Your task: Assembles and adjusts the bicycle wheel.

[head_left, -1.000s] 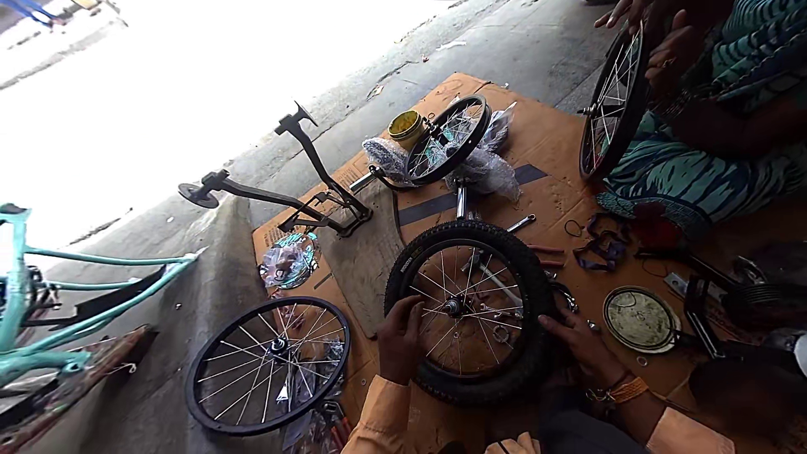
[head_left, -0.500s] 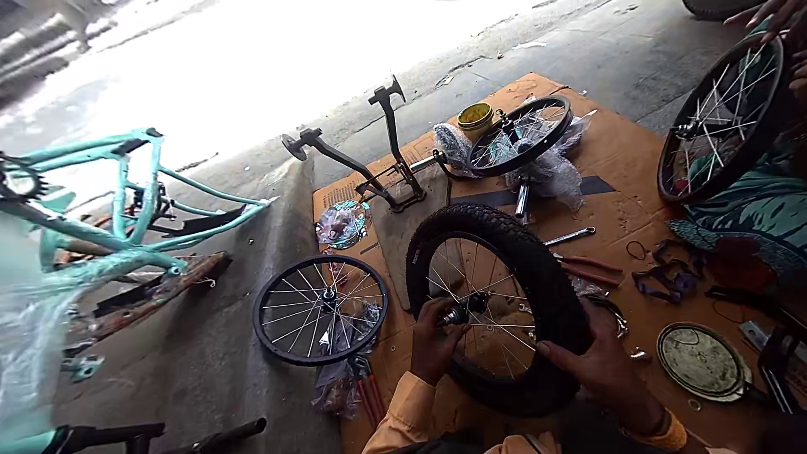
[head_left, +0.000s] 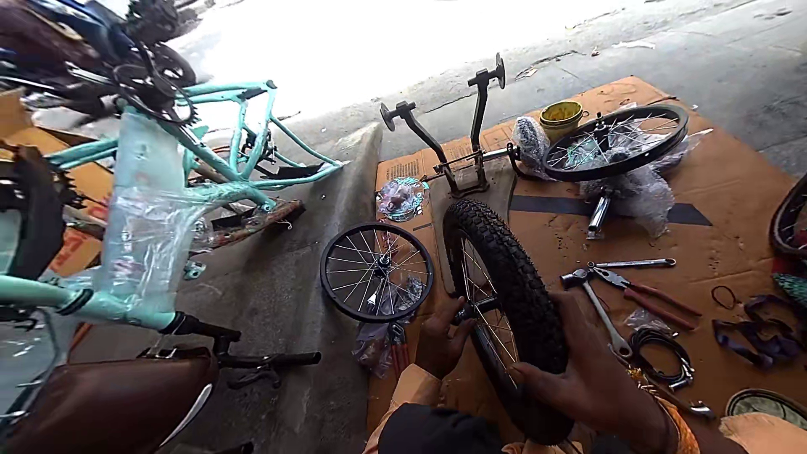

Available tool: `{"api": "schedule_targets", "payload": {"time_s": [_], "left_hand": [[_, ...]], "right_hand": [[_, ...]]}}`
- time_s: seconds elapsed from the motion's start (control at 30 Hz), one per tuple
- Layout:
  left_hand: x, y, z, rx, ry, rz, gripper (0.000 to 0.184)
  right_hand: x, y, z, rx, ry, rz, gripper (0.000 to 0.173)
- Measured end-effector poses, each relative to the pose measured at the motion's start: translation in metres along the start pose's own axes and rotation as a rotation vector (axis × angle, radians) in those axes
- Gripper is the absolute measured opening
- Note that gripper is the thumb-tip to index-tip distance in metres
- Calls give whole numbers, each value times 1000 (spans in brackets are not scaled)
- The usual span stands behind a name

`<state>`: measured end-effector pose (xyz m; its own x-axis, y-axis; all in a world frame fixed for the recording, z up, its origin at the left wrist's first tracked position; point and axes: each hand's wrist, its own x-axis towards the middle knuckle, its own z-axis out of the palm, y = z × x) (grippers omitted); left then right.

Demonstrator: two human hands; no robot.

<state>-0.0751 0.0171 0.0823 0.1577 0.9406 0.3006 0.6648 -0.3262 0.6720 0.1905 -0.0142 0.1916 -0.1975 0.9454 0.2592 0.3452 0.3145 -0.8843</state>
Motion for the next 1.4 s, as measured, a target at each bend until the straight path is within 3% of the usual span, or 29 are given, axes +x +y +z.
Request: {"api": "schedule_targets", "payload": {"time_s": [0.3, 0.6, 0.9, 1.1, 1.2, 1.3, 1.4], "left_hand": [[-10, 15, -3, 396, 18, 47, 41], [-21, 20, -9, 464, 59, 31, 44], [-9, 56, -15, 545, -33, -135, 46], [21, 100, -25, 643, -387, -450, 55], [26, 103, -26, 671, -496, -505, 56], [21, 89, -24, 653, -458, -520, 55], [13, 79, -28, 537, -370, -423, 50]], "right_hand": [[-5, -4, 14, 3, -22, -17, 86], [-23, -2, 18, 25, -2, -53, 88], [-29, -1, 21, 41, 37, -95, 89], [-28, -3, 22, 26, 38, -77, 90], [-29, -3, 21, 3, 41, -84, 90], [-34, -7, 17, 3, 14, -85, 91], [-36, -7, 15, 5, 12, -90, 91]]}}
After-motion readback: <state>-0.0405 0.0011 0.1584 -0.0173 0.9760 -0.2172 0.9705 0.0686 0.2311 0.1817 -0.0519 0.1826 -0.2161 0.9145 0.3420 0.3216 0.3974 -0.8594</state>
